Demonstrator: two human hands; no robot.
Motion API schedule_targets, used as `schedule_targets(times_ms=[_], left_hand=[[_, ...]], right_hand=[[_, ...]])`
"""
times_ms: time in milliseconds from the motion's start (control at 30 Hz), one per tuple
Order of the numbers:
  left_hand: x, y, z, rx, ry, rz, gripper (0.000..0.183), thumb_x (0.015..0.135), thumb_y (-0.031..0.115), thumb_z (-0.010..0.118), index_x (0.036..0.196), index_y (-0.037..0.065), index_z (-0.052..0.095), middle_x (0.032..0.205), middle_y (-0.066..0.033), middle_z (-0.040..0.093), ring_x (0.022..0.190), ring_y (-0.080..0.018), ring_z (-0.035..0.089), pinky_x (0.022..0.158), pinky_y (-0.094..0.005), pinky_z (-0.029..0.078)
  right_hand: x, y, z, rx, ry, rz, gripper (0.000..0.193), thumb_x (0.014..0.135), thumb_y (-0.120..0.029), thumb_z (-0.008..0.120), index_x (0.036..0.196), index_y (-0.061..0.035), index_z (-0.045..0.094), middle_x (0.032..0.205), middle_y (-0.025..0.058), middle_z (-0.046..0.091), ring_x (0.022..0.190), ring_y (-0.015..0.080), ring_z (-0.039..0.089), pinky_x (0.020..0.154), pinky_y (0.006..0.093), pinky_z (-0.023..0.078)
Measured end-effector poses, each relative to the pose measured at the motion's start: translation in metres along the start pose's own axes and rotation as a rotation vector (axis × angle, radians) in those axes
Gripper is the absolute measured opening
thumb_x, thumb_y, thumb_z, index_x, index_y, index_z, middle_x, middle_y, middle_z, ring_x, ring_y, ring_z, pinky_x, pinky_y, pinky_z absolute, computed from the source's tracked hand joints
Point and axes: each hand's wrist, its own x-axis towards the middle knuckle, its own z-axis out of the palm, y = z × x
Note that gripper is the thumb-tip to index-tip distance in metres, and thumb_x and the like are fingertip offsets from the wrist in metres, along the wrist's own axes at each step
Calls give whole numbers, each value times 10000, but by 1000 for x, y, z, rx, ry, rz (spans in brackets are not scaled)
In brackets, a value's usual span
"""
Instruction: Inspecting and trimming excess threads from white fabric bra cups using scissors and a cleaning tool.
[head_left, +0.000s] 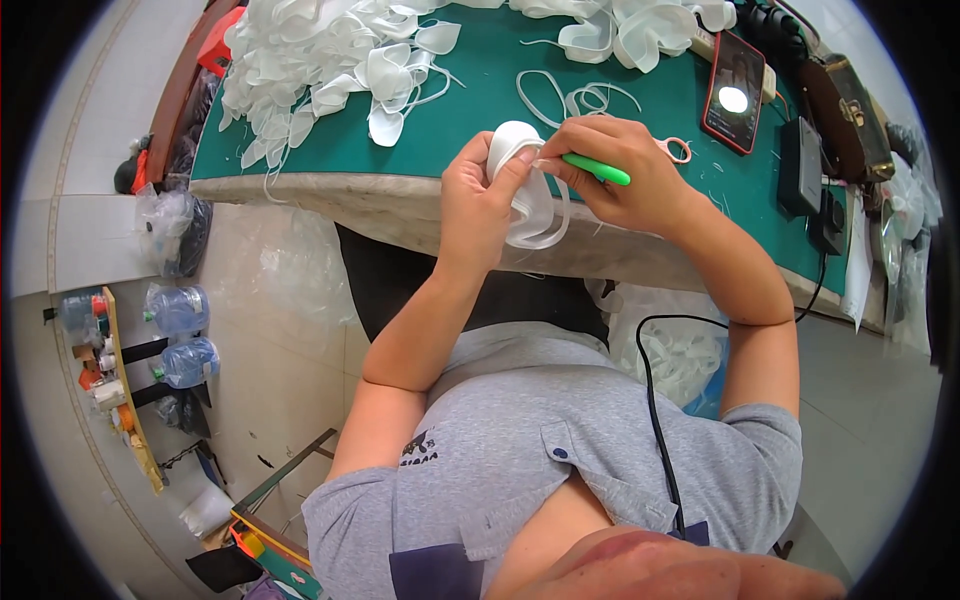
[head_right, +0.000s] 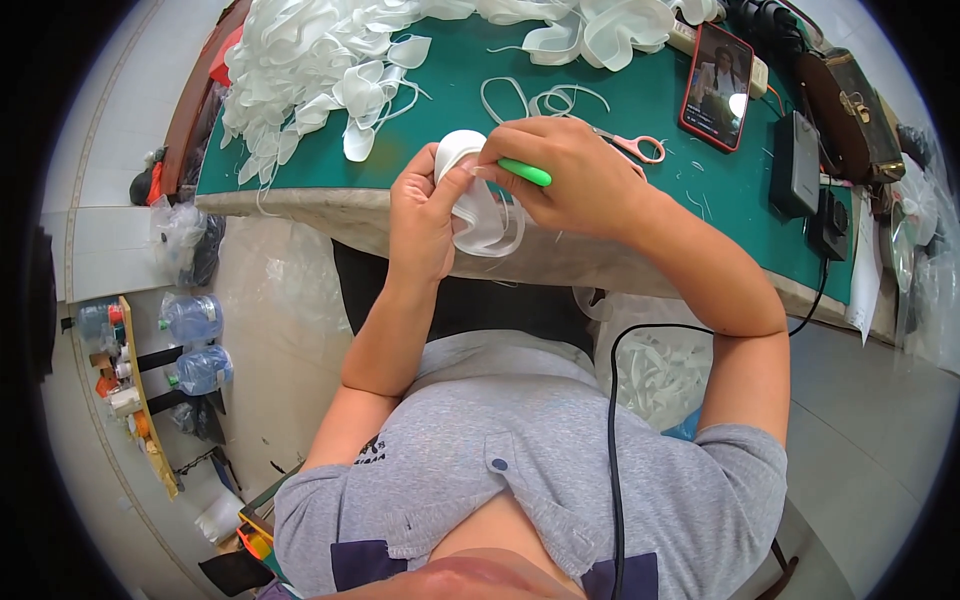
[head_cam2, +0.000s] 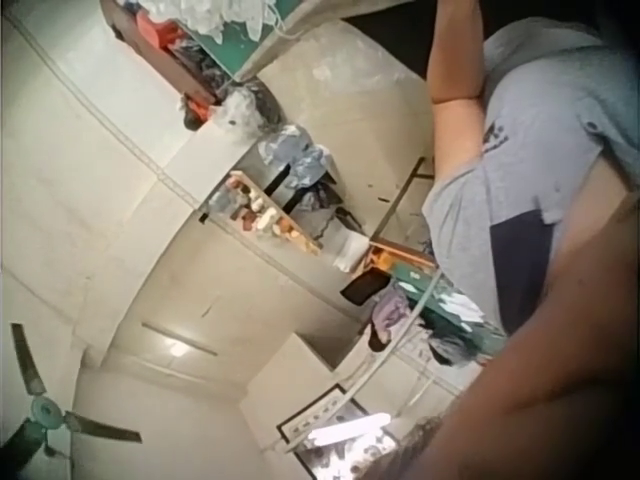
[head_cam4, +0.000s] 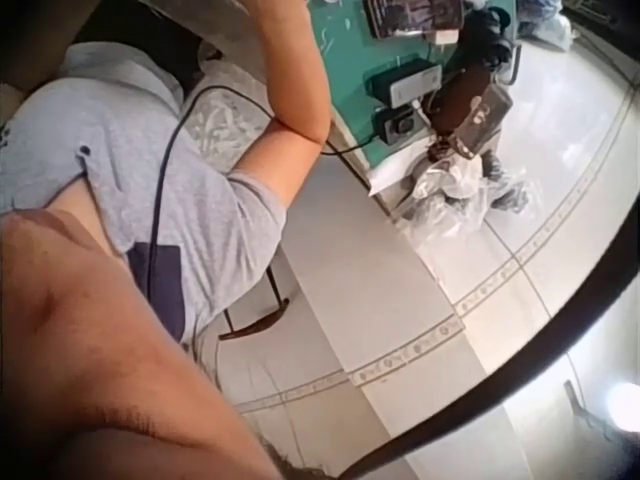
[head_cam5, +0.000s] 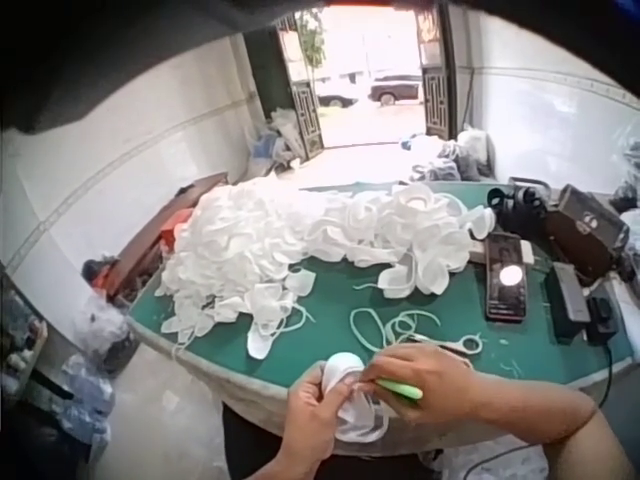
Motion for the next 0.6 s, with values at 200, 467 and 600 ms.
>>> schedule_targets(times_ms=[200, 467, 600], left_hand=[[0, 11, 1, 15, 22, -47, 143, 880, 150, 641, 960, 35, 611, 800, 1, 624, 674, -38, 544, 587, -204, 442], [1, 14, -4, -152, 9, -166, 158, 880, 145, 631, 976, 23, 607, 838, -19, 629, 698, -65, 571, 609, -220, 475], [6, 21, -12, -306, -1, -109, 204, 817, 104, 630, 1001, 20, 606, 868, -38, 632, 784, -113, 609, 720, -266, 506]], right_hand=[[-5, -1, -9, 464, 181, 207, 242, 983, -197, 489, 857, -1, 555, 752, 38, 606, 663, 78, 542, 587, 219, 465], [-1, 31, -12, 421, 255, 318, 294, 1004, -228, 423, 850, -8, 541, 895, 65, 610, 796, 128, 563, 712, 270, 456], [0, 22, -68, -132, 367, 108, 252, 986, -211, 452, 872, -7, 547, 933, 80, 605, 829, 160, 573, 737, 286, 453]])
